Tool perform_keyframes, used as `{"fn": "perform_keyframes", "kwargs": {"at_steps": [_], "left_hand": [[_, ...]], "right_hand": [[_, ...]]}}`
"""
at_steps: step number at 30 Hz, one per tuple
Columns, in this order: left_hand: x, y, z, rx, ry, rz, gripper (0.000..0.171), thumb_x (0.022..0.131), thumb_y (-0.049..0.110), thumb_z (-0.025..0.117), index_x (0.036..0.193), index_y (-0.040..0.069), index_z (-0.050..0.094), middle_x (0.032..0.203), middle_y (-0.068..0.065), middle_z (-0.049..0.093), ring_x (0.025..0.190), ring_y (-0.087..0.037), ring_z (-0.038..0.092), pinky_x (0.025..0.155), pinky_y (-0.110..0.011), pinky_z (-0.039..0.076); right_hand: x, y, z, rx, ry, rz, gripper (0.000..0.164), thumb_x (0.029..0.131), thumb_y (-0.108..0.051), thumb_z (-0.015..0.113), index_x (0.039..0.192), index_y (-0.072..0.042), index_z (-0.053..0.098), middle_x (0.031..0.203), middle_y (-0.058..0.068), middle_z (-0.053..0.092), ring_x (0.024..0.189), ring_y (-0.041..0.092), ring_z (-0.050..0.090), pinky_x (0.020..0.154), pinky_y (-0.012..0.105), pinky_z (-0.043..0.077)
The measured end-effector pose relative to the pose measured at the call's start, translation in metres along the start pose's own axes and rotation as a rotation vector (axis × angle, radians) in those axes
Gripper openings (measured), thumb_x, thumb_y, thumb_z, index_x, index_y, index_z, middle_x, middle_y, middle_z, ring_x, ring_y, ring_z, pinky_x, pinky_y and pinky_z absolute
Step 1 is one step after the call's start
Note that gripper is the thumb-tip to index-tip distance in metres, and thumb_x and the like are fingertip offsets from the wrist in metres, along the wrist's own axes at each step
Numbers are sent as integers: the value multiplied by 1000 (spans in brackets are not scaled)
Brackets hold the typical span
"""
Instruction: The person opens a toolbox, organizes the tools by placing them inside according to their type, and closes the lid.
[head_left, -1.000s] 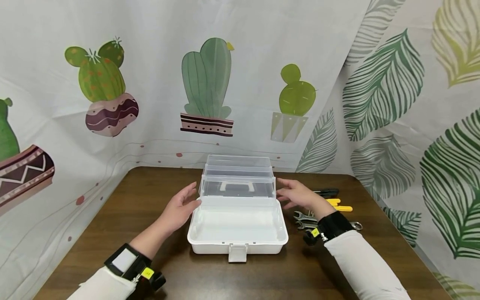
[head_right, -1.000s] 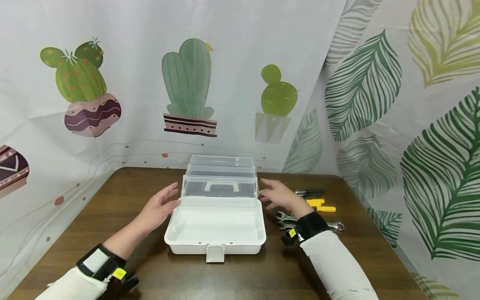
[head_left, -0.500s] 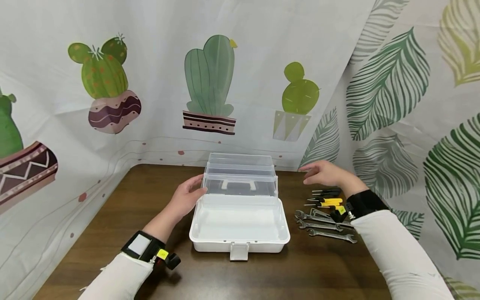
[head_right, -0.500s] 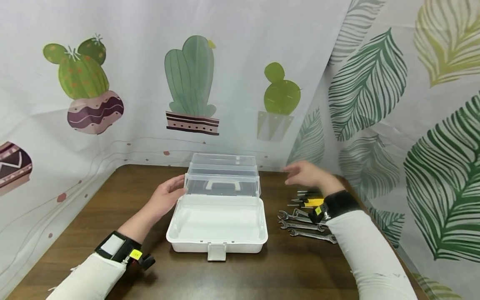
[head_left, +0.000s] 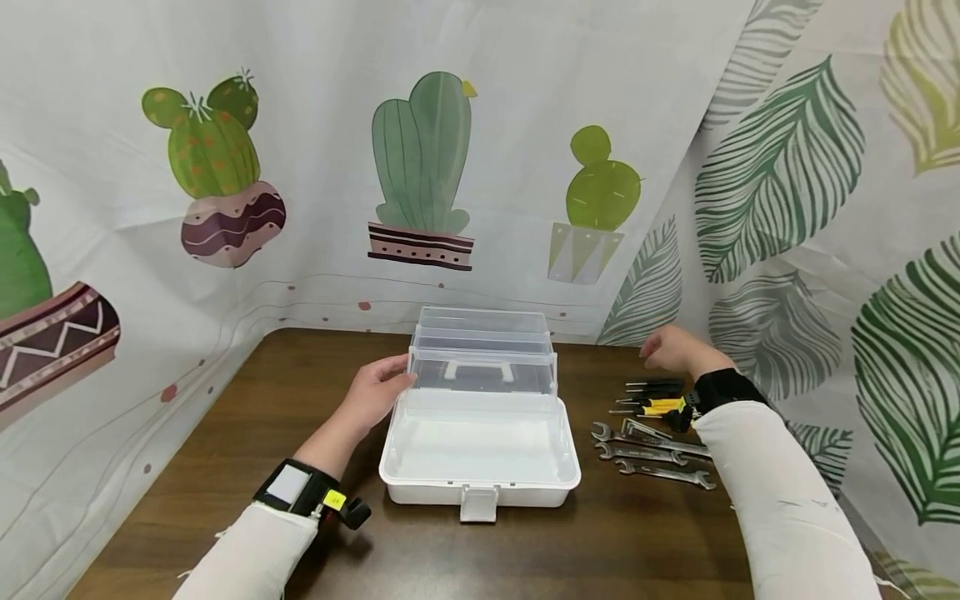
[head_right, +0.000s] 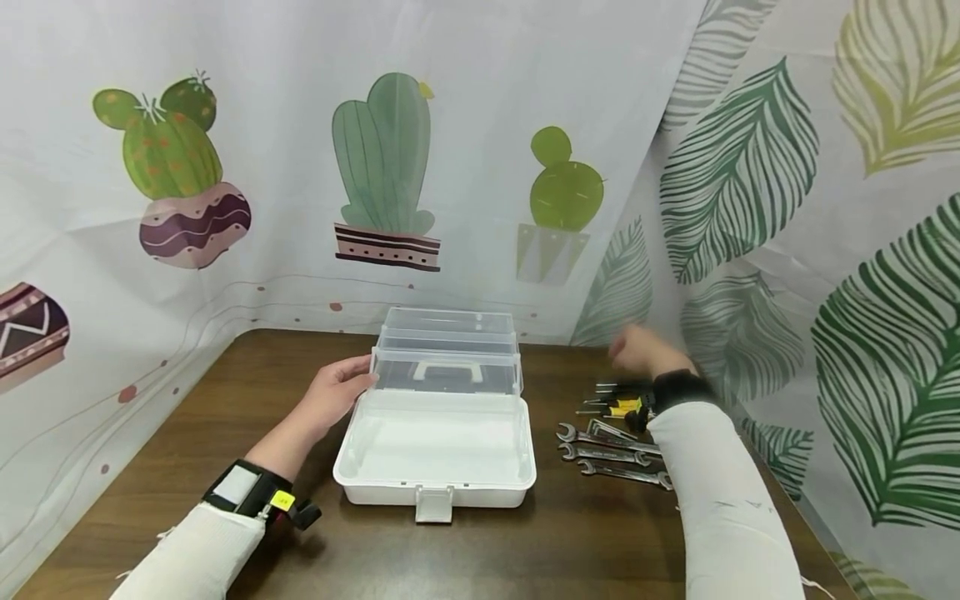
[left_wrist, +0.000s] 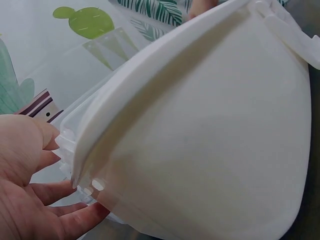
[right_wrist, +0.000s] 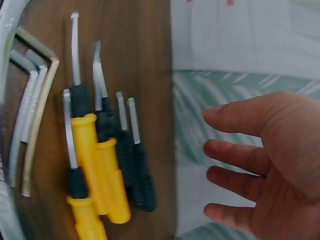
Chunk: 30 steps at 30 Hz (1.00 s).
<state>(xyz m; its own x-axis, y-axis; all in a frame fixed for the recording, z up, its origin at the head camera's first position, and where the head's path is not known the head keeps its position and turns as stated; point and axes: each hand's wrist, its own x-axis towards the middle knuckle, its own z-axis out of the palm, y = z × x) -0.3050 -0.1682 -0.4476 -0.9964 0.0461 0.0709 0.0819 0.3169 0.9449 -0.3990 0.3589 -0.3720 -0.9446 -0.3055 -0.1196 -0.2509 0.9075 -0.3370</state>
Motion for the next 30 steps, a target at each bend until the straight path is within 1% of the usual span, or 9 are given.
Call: {"fn": "perform_keyframes", "kwargs": {"at_steps": [3,6,12,15,20,24,26,30], "left_hand": [[2,-1,0,-8,0,-1,45,104,25,59,147,13,58,150,-14,58,134,-32,58,106,-47,51],[1,-3,-1,-4,0,-6,45,105,26,59,148,13,57,149,-14,59,134,-32,58,107,-47,51],[-1,-1,0,-3,5,-4,45,105,26,60,148,12,57,148,-15,60,134,-31,58,109,-48,49],[-3,0,1,-7,6,-1,45,104,25,60,148,12,57,147,-15,60,135,-31,57,110,-47,49],[-5,-1,1,-9,1,-3,45,105,25,59,148,12,57,147,-14,61,135,-30,57,110,-48,49],[-6,-2,1,-7,-2,1,45,105,25,59,149,13,56,148,-13,60,136,-30,57,111,-49,48],[-6,-3,1,-3,-1,6,45,105,25,59,149,13,56,148,-14,60,135,-30,57,111,-49,48],[-5,-2,1,0,1,12,46,105,24,58,149,11,55,149,-16,59,135,-31,58,110,-49,49]], "right_hand": [[1,8,9,22,13,22,28,90,-4,63,113,7,72,118,29,70,105,42,65,86,49,54],[2,13,20,21,16,48,31,88,-2,60,115,8,71,120,31,68,108,44,65,89,51,54],[4,25,39,-10,13,111,33,91,-1,56,119,8,70,119,30,69,111,46,63,92,53,53],[3,31,44,-27,28,131,32,92,-2,53,117,6,72,119,29,69,111,46,63,92,54,53],[1,37,50,-39,44,129,30,93,-4,53,112,4,74,116,27,71,106,44,64,90,53,53],[1,41,54,-54,65,119,30,89,-3,52,108,3,75,113,26,72,101,41,65,88,52,53],[2,43,56,-57,77,117,31,88,-3,52,107,4,75,113,26,72,102,42,65,89,53,53],[4,45,59,-52,93,135,32,89,-4,52,110,4,75,116,27,72,111,47,63,94,55,52]]}}
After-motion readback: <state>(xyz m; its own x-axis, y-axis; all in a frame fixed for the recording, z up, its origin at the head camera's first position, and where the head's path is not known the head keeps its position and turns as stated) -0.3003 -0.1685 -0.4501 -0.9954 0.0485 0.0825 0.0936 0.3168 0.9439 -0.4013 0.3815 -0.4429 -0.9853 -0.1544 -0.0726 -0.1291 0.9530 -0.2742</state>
